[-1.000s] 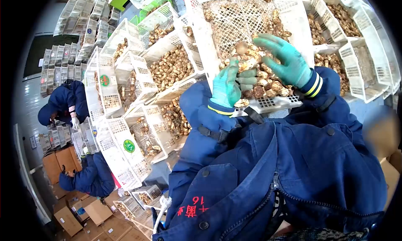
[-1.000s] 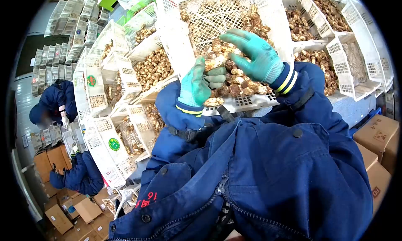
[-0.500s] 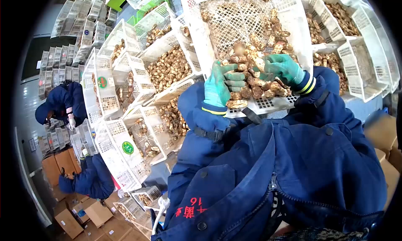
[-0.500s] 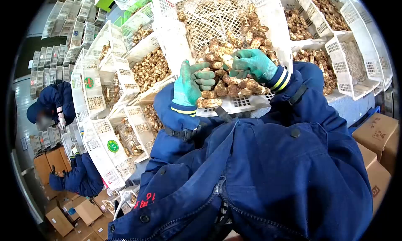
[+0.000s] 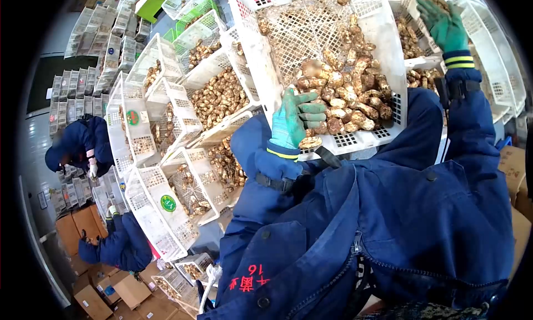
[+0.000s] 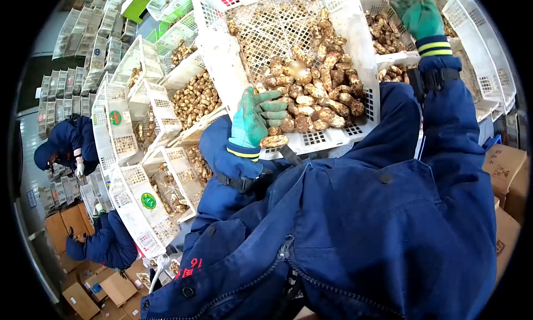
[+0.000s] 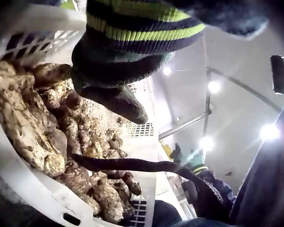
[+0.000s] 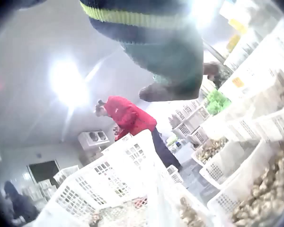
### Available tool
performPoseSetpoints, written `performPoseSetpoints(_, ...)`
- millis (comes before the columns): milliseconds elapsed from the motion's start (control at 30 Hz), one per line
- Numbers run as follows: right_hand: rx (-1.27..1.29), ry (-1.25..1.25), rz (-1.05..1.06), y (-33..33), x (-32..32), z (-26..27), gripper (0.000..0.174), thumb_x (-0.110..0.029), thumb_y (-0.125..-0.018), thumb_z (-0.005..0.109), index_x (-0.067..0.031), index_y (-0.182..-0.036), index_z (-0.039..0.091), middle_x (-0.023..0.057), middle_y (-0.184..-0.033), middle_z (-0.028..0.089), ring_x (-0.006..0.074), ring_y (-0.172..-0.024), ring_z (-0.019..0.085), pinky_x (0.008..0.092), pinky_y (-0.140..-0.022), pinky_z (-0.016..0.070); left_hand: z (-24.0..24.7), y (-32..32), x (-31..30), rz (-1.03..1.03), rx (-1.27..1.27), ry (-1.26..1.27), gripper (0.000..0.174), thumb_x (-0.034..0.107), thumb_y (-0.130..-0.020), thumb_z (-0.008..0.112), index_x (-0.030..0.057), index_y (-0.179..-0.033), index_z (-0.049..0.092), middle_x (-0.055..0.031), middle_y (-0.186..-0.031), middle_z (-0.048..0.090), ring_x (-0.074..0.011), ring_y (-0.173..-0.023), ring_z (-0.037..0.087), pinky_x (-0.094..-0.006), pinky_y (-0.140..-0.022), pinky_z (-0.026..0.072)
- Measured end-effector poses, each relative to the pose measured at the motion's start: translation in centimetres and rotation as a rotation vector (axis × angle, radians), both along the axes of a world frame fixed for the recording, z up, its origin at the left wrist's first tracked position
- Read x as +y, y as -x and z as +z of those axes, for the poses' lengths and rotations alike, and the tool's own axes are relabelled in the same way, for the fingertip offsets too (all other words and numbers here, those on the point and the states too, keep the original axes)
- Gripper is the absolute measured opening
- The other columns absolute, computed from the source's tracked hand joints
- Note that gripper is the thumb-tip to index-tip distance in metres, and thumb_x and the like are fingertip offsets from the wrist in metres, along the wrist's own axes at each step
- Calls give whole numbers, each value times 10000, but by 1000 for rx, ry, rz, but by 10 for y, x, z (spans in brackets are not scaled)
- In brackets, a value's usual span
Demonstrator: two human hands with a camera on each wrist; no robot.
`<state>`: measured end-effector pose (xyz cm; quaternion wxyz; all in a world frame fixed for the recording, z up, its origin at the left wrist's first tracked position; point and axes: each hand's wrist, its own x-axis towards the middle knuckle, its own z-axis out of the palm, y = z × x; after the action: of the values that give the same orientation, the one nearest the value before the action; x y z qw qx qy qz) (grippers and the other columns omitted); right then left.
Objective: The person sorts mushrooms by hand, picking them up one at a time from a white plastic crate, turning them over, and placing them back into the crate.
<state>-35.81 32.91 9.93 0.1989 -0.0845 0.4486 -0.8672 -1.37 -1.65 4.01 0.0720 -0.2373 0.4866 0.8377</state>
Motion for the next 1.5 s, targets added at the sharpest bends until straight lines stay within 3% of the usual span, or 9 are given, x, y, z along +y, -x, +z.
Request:
performPoseSetpoints(233, 1229, -1084, 267, -88, -110, -51, 340, -219, -982, 464, -63, -1275, 538, 91, -1070, 648, 151, -888, 624, 297, -761, 508, 4, 0, 3, -38, -2, -11, 902, 724, -879, 364, -86, -1250, 507, -182, -955, 659, -242, -779, 650, -328, -670, 528)
performPoseSetpoints(300, 646, -1354, 356, -122, -145, -12, 317, -205, -944, 497, -87, -1232, 554, 123, -866, 648, 234, -789, 630, 327, -735, 509, 7, -1, 2, -14, -2, -1, 900, 718, -882, 370, -92, -1254, 499, -176, -938, 655, -245, -776, 647, -332, -669, 527)
performPoseSetpoints(333, 1103, -1345, 16, -93, -142, -67, 362, -205, -930, 497, -112, -1280, 519, 139, -776, 628, 268, -685, 624, 366, -662, 509, 2, -3, 1, -11, 48, 0, 886, 714, -885, 370, -91, -1226, 513, -172, -930, 654, -244, -767, 646, -331, -662, 528)
performPoseSetpoints(700, 655, -2103, 314, -18, -233, -74, 572, -313, -918, 485, -110, -1434, 347, 203, -1412, 432, 363, -1267, 471, 464, -1036, 395, 7, -3, 4, -119, -57, -176, 378, 305, -977, 507, -55, -1039, 604, -131, -781, 666, -196, -552, 620, -276, -475, 509)
performPoseSetpoints(1000, 784, -1977, 292, -7, -229, -104, 304, -240, -876, 568, -62, -1121, 593, 213, -1164, 610, 380, -1093, 586, 454, -918, 459, -3, -6, 4, -42, 67, -83, 380, 328, -965, 542, -35, -1055, 609, -164, -851, 684, -241, -667, 672, -357, -642, 578)
performPoseSetpoints(1233, 1511, -746, -43, -149, -214, -20, 329, -69, -760, 679, -56, -1074, 583, 122, -931, 603, 295, -803, 629, 353, -668, 521, 8, 14, 15, 67, 108, -477, 750, 584, -903, 516, 81, -1395, 258, -222, -1315, 451, -360, -1034, 606, -453, -827, 554)
performPoseSetpoints(1333, 1674, -750, 211, -214, -211, 12, 381, -125, -723, 714, -64, -1079, 590, 105, -916, 612, 302, -777, 632, 373, -649, 514, -4, 17, 18, 127, 225, -587, 668, 581, -930, 463, 77, -1364, 399, -190, -1250, 530, -332, -1066, 595, -439, -878, 531)
performPoseSetpoints(1433, 1431, -580, 355, -229, -194, 16, 280, -128, -800, 678, -75, -1069, 627, 98, -895, 630, 285, -762, 630, 352, -652, 507, -26, 7, -4, 12, 659, 481, 489, 378, -974, 500, 26, -1313, 479, -157, -1244, 556, -254, -1135, 560, -384, -977, 469)
performPoseSetpoints(1500, 1079, -631, 384, -225, -175, 20, 191, -135, -861, 644, -63, -1038, 660, 95, -874, 633, 224, -786, 624, 322, -677, 496, -29, 3, 6, 48, 487, 255, 387, 226, -983, 500, -32, -1271, 513, -151, -1239, 564, -227, -1145, 545, -357, -1002, 446)
